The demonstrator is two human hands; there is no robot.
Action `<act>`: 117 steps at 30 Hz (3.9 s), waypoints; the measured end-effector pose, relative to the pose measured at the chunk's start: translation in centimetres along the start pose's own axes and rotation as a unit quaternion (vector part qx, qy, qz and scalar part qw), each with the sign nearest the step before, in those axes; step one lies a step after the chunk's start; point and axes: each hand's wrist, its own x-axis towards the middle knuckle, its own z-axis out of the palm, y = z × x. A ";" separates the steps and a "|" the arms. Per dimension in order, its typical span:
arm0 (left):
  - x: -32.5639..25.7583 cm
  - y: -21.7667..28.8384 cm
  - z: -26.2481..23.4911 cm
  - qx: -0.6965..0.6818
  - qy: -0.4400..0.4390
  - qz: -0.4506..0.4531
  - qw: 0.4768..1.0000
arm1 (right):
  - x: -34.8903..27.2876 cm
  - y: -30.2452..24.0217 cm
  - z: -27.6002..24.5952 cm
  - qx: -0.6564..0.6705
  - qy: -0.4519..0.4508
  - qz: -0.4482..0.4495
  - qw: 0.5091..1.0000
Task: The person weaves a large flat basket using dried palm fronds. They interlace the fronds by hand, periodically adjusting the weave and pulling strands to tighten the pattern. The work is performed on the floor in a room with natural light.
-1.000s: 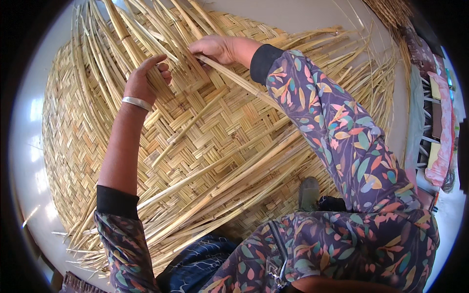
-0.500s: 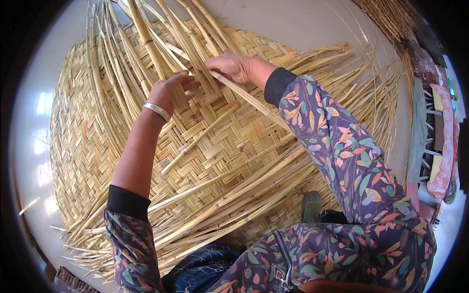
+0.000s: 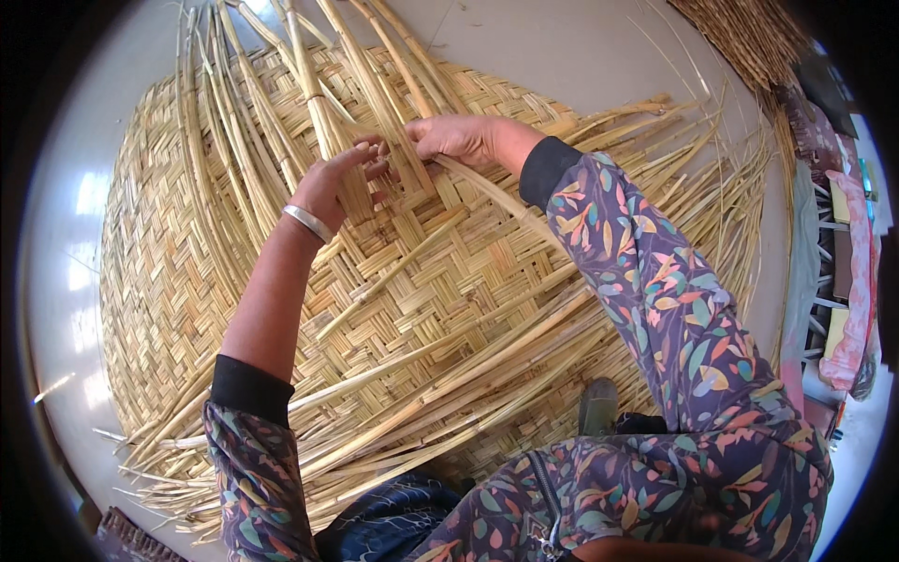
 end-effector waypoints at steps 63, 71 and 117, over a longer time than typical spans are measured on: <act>-6.3 0.5 -5.6 0.721 0.195 0.069 0.662 | -4.1 -2.6 1.9 -0.681 0.173 0.049 0.710; -5.9 0.3 -7.9 0.744 0.151 0.037 0.650 | -1.5 -2.4 1.9 -0.720 0.138 0.037 0.680; -6.6 2.1 -11.8 0.241 0.235 0.003 0.942 | 4.1 -0.2 15.1 -0.561 0.156 -0.030 0.813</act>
